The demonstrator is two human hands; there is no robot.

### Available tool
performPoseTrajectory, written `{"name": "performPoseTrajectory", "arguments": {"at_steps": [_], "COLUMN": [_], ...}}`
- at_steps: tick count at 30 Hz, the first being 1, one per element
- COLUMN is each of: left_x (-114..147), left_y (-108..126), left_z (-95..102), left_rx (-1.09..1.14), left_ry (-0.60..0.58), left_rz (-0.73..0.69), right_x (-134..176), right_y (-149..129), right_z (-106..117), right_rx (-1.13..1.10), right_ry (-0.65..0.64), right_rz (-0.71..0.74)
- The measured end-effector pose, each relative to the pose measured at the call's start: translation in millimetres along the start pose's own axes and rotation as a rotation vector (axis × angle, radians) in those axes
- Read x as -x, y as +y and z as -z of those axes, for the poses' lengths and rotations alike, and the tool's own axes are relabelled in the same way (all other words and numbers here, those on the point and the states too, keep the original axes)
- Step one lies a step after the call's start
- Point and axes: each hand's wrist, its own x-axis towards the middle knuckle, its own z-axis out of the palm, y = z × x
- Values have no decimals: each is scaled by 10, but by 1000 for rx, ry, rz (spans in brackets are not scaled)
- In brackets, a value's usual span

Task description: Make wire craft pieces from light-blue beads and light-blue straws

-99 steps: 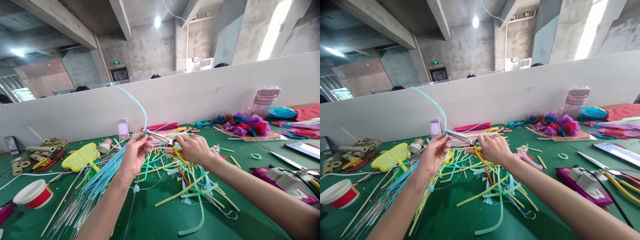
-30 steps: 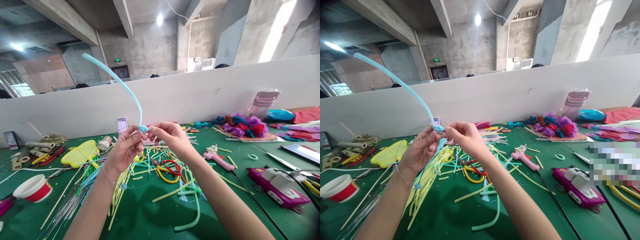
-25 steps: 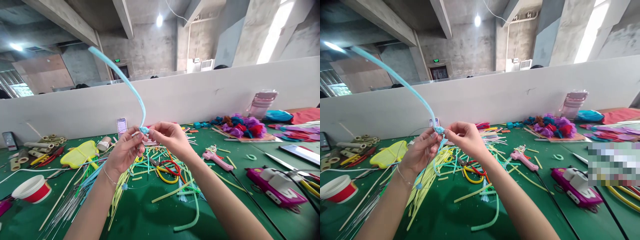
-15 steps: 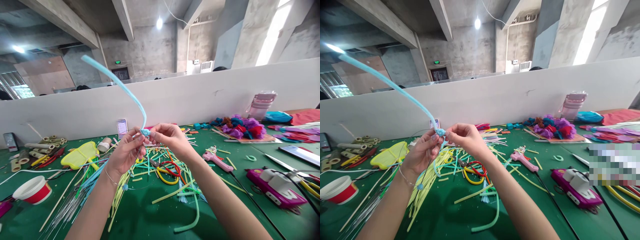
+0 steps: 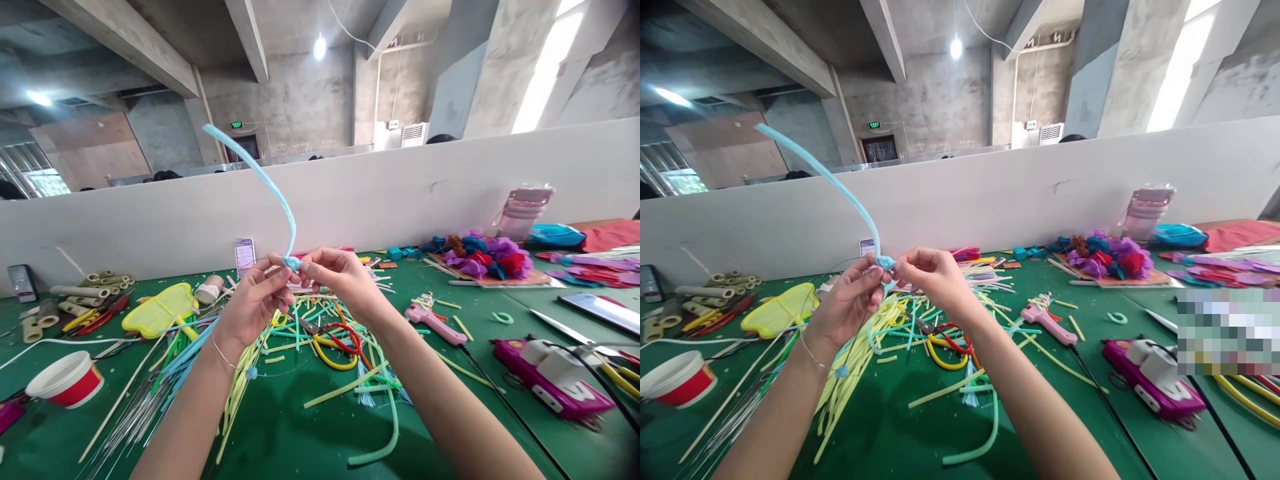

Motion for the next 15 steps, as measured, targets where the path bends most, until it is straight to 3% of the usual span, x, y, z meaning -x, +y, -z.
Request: {"name": "performPoseTrajectory", "arguments": {"at_steps": [3,6,8,12,15], "left_x": [1,-13,-25,-31,-17], "left_y": [51,104,128,154,170], "left_z": [29,71,104,150,152], "left_rx": [-71,-95,-105,-145,-193], "left_ry": [88,185,230,266,269], "left_rz": [-83,-155,-178,-224,-271], "right_x": [-29,-45,-37,8,55], "right_y": [8,120,265,633,867], "right_z": [109,247,304,256,135], "right_rx": [224,777,1126,1272,1318], "right_ry": [-42,-132,-266,-474,-544], "right_rz": [-71,-214,-342,-577,-642]}}
